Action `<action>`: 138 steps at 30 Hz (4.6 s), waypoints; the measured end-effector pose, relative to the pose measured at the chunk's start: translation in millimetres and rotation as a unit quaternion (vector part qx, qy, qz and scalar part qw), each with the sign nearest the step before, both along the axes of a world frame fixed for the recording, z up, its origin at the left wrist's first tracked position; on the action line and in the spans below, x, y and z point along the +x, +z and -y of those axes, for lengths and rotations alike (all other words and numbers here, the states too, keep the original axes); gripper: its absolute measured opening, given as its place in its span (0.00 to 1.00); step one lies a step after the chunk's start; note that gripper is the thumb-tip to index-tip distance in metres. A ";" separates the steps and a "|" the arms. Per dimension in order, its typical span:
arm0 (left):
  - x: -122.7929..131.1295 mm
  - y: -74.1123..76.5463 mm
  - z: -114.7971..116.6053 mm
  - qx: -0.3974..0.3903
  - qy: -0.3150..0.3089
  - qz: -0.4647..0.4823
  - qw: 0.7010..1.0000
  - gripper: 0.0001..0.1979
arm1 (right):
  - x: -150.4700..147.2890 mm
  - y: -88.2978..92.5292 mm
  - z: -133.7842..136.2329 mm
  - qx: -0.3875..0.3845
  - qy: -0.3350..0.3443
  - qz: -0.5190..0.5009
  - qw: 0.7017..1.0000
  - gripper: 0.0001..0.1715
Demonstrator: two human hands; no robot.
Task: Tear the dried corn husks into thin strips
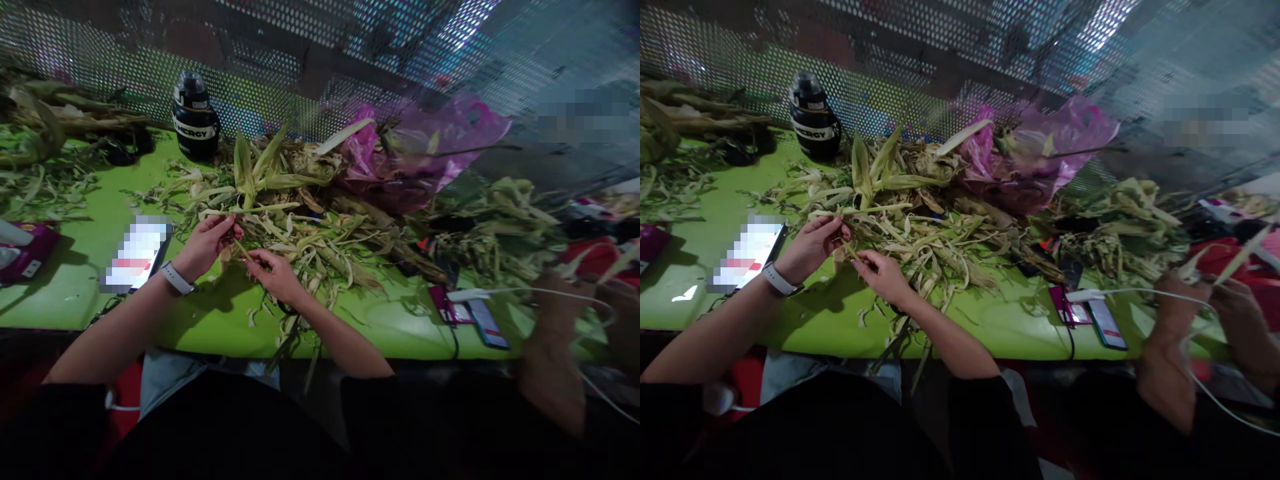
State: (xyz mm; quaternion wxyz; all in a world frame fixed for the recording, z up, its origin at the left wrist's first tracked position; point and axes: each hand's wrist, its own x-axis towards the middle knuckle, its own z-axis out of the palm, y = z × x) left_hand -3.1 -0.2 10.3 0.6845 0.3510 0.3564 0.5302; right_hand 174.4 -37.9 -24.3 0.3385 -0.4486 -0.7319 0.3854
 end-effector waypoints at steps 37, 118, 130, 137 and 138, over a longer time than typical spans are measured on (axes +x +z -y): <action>3.6 5.1 13.3 0.128 0.040 -0.266 0.955 0.13 | 6.6 15.8 8.9 0.348 -0.017 0.262 0.900 0.17; 13.3 -8.0 18.3 0.164 -0.068 -0.254 0.951 0.16 | 10.0 10.9 -12.4 0.159 -0.167 0.004 0.973 0.10; 15.0 -10.5 16.3 0.107 -0.058 -0.162 0.979 0.19 | 11.6 3.7 -18.6 0.153 -0.192 -0.024 0.969 0.15; 11.7 -9.3 10.6 0.091 -0.035 -0.143 0.985 0.18 | 14.3 5.6 -22.8 0.126 -0.190 -0.032 0.973 0.27; 11.9 -9.1 10.3 0.092 -0.031 -0.143 0.985 0.17 | 14.6 6.6 -22.5 0.121 -0.180 -0.034 0.976 0.28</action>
